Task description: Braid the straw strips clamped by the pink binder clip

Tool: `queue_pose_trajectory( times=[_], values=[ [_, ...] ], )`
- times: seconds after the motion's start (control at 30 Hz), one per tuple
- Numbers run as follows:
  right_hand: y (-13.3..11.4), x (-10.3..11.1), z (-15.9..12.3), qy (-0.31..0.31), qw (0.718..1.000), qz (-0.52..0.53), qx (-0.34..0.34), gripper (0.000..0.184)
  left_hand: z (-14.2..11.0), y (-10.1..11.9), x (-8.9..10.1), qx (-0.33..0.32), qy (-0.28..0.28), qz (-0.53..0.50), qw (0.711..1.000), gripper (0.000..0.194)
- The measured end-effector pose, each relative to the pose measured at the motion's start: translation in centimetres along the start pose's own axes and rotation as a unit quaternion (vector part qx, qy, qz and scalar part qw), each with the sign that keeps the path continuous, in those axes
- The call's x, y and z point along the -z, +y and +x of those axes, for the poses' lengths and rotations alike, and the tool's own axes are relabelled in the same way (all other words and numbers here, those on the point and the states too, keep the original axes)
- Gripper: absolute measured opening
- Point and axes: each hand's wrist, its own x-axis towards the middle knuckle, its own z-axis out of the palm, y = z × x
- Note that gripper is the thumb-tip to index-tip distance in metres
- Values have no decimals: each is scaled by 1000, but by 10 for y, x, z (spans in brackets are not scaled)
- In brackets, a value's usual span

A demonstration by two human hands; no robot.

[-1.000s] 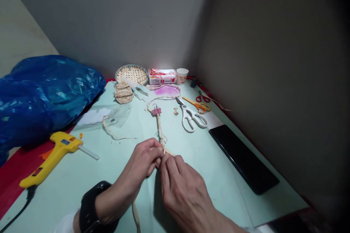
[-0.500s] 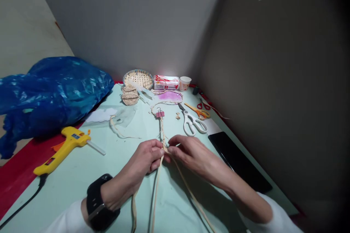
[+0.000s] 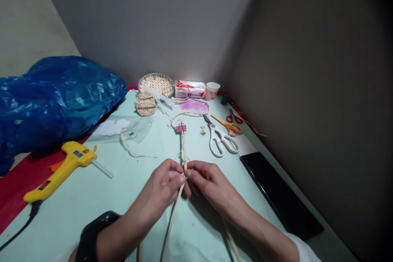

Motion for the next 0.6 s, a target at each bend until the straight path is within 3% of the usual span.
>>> queue_pose_trajectory(
  times=[0.13, 0.3, 0.43, 0.6],
  values=[
    [1, -2, -1, 6, 998, 53, -19, 26, -3, 0, 1, -32, 17, 136, 990, 9],
    [-4, 0, -4, 51, 998, 19, -36, 25, -12, 11, 3, -99, 68, 360, 925, 24],
    [-6, -1, -6, 64, 997, -2, -38, 25, -14, 15, 4, -123, 86, 421, 894, 29],
    [-4, -2, -7, 65, 997, 20, -24, 26, -21, 4, -5, -192, 83, 470, 857, 27]
  ],
)
